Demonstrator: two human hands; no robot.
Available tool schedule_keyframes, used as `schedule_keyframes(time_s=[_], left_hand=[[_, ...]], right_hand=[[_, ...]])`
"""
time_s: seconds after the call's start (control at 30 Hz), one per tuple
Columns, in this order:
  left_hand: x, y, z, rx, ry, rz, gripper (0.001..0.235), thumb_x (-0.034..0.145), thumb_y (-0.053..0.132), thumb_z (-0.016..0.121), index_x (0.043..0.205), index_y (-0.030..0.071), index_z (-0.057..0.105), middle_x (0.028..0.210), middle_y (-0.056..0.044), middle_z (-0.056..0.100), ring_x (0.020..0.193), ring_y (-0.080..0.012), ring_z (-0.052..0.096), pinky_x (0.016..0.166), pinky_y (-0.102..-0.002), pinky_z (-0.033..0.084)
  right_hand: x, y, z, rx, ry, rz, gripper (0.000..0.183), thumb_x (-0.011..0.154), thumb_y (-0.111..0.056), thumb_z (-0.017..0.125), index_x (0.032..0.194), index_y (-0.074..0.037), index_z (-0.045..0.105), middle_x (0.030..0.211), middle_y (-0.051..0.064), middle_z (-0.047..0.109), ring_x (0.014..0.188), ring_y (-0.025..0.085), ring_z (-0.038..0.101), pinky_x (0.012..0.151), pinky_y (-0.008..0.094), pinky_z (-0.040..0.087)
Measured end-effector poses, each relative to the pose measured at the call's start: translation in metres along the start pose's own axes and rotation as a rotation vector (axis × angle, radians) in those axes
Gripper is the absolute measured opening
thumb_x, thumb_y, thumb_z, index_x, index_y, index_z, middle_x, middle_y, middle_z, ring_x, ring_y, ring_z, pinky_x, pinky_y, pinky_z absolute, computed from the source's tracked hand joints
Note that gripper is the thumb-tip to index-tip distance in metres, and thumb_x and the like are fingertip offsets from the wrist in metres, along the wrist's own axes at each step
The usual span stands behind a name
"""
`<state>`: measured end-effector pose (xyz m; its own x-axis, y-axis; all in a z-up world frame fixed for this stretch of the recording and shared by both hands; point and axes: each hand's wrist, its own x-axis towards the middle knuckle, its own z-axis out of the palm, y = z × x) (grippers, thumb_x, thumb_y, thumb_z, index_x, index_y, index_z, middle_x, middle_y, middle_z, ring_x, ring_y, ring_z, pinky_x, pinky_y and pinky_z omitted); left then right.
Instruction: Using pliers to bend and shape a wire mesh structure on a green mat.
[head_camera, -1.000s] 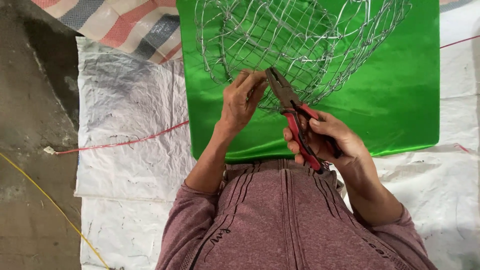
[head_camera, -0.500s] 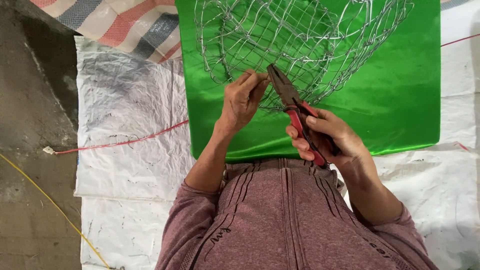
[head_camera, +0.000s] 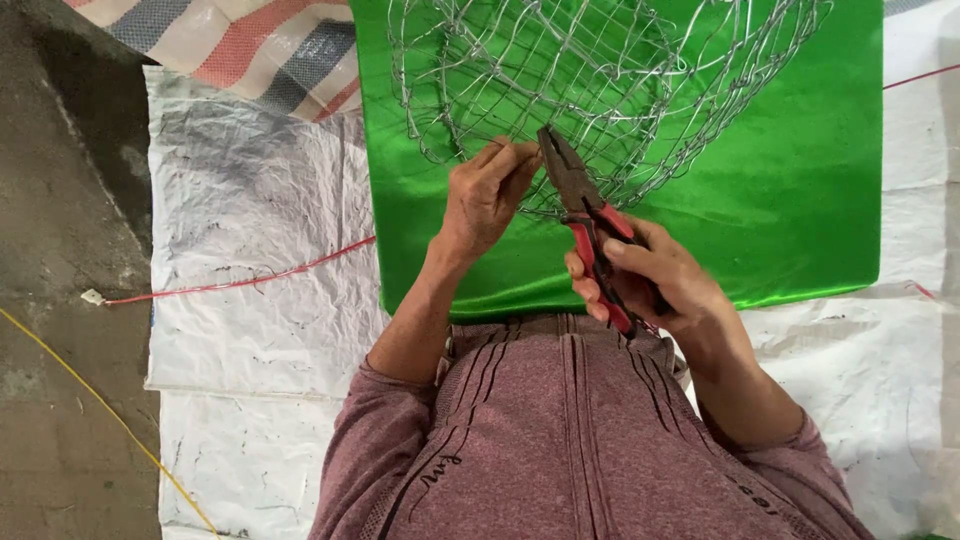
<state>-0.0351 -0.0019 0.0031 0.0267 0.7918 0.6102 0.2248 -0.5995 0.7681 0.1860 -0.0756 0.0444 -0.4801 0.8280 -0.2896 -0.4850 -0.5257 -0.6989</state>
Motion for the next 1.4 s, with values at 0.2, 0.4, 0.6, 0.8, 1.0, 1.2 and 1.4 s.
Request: schedule_keyframes(time_s=[0.2, 0.4, 0.6, 0.8, 1.0, 1.2, 1.4], left_hand=[[0.0, 0.001, -0.003, -0.011, -0.023, 0.006, 0.008, 0.101, 0.008, 0.067, 0.106, 0.011, 0.072, 0.077, -0.01, 0.066, 0.066, -0.0304, 0.069, 0.057, -0.038, 0.058], [0.001, 0.002, -0.007, 0.03, -0.05, 0.007, 0.01, 0.1, 0.007, 0.068, 0.107, 0.013, 0.072, 0.078, -0.01, 0.066, 0.065, -0.0305, 0.069, 0.057, -0.039, 0.057], [0.005, 0.009, -0.015, 0.072, -0.099, -0.002, 0.011, 0.1, 0.005, 0.067, 0.108, 0.011, 0.071, 0.078, -0.013, 0.067, 0.066, -0.0339, 0.07, 0.057, -0.041, 0.057], [0.006, 0.007, -0.017, 0.03, -0.144, -0.021, 0.01, 0.1, 0.006, 0.067, 0.107, 0.011, 0.072, 0.079, -0.013, 0.066, 0.067, -0.0332, 0.07, 0.06, -0.039, 0.058], [0.004, 0.004, -0.016, -0.021, -0.15, -0.048, 0.008, 0.1, 0.005, 0.066, 0.104, 0.009, 0.072, 0.078, -0.014, 0.066, 0.066, -0.0354, 0.069, 0.059, -0.038, 0.057], [0.006, 0.003, -0.015, -0.074, -0.139, -0.048, 0.008, 0.1, 0.004, 0.066, 0.102, 0.008, 0.073, 0.076, -0.013, 0.065, 0.064, -0.032, 0.068, 0.06, -0.036, 0.055], [0.007, 0.005, -0.014, -0.115, -0.134, -0.06, 0.01, 0.101, 0.002, 0.064, 0.103, 0.006, 0.073, 0.076, -0.015, 0.064, 0.065, -0.0337, 0.068, 0.061, -0.036, 0.055]], right_hand=[[-0.007, -0.005, -0.016, 0.072, -0.04, 0.062, 0.044, 0.095, -0.02, 0.07, 0.118, 0.011, 0.05, 0.091, 0.035, 0.062, 0.065, 0.038, 0.069, 0.042, 0.051, 0.061], [-0.001, -0.001, -0.03, 0.153, -0.126, 0.098, 0.046, 0.097, -0.017, 0.067, 0.125, 0.014, 0.046, 0.096, 0.041, 0.062, 0.069, 0.048, 0.072, 0.043, 0.062, 0.061], [-0.003, -0.016, -0.002, 0.198, -0.158, 0.093, 0.036, 0.099, -0.015, 0.064, 0.117, 0.012, 0.05, 0.105, 0.044, 0.066, 0.089, 0.059, 0.073, 0.056, 0.075, 0.059], [-0.002, -0.014, -0.007, 0.221, -0.188, 0.098, 0.037, 0.101, -0.016, 0.062, 0.118, 0.013, 0.048, 0.102, 0.046, 0.064, 0.089, 0.061, 0.072, 0.056, 0.076, 0.059], [0.001, -0.015, -0.028, 0.253, -0.223, 0.135, 0.041, 0.103, -0.018, 0.059, 0.123, 0.015, 0.044, 0.095, 0.048, 0.062, 0.079, 0.059, 0.074, 0.05, 0.069, 0.061], [0.004, -0.015, -0.028, 0.212, -0.184, 0.179, 0.046, 0.102, -0.023, 0.061, 0.128, 0.011, 0.043, 0.082, 0.035, 0.058, 0.056, 0.037, 0.066, 0.032, 0.048, 0.055], [0.005, 0.001, -0.039, 0.155, -0.121, 0.153, 0.046, 0.101, -0.02, 0.061, 0.129, 0.011, 0.04, 0.077, 0.033, 0.056, 0.05, 0.033, 0.063, 0.03, 0.043, 0.052]])
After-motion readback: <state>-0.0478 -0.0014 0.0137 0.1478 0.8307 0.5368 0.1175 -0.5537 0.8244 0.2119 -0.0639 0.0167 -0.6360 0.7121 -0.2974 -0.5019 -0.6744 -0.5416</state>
